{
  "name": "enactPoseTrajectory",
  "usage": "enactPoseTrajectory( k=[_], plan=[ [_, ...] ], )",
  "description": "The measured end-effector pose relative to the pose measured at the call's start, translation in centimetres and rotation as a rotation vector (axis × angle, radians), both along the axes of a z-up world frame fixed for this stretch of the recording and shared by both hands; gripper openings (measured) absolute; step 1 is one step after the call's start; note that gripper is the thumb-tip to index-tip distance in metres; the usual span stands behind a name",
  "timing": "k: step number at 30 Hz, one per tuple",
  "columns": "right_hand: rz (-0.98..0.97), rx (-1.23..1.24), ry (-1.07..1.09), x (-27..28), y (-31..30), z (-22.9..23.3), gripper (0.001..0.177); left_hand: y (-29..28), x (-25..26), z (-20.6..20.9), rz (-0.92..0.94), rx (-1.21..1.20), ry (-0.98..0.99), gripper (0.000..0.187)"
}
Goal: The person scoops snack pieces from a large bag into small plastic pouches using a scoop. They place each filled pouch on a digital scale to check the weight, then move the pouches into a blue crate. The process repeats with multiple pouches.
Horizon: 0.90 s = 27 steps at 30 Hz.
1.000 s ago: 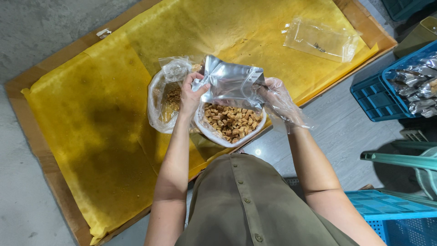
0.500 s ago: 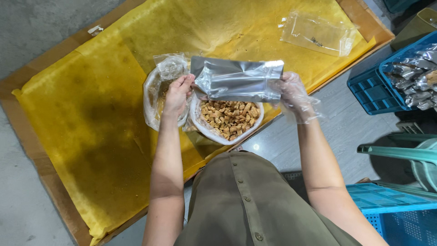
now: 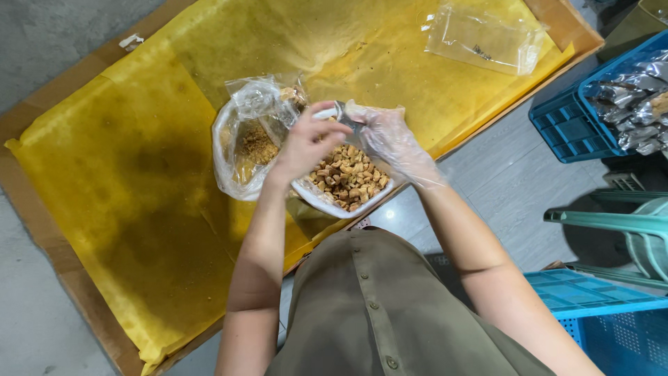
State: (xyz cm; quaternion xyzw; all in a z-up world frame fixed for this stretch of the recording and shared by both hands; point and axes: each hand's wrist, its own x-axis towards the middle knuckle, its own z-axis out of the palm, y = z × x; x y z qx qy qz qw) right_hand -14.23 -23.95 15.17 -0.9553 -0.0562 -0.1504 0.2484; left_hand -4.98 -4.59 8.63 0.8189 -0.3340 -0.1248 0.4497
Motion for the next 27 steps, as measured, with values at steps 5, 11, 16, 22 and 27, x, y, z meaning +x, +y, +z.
enactPoseTrajectory(
  k=[5,11,16,22,27],
  plan=[
    [0.014,0.372,0.12,2.9,0.3,-0.9,0.025,-4.0,0.0,0.5,0.14,0.282,-0.381,0.02],
    [-0.077,0.744,0.671,5.0,-5.4,-5.2,0.054,-3.2,2.5,-2.7,0.142,0.013,-0.304,0.033],
    [-0.378,0.402,0.793,3.9,-8.8,-18.0,0.095,1.1,1.1,-2.8,0.227,0.187,-0.063,0.057],
    [-0.589,0.177,0.967,3.1,-8.0,-30.6,0.098,2.6,-0.2,-2.0,0.326,0.187,0.094,0.065],
    [-0.536,0.235,0.834,4.4,-6.9,-33.0,0.04,3.0,0.1,-2.3,0.329,0.151,0.07,0.062]
  ],
)
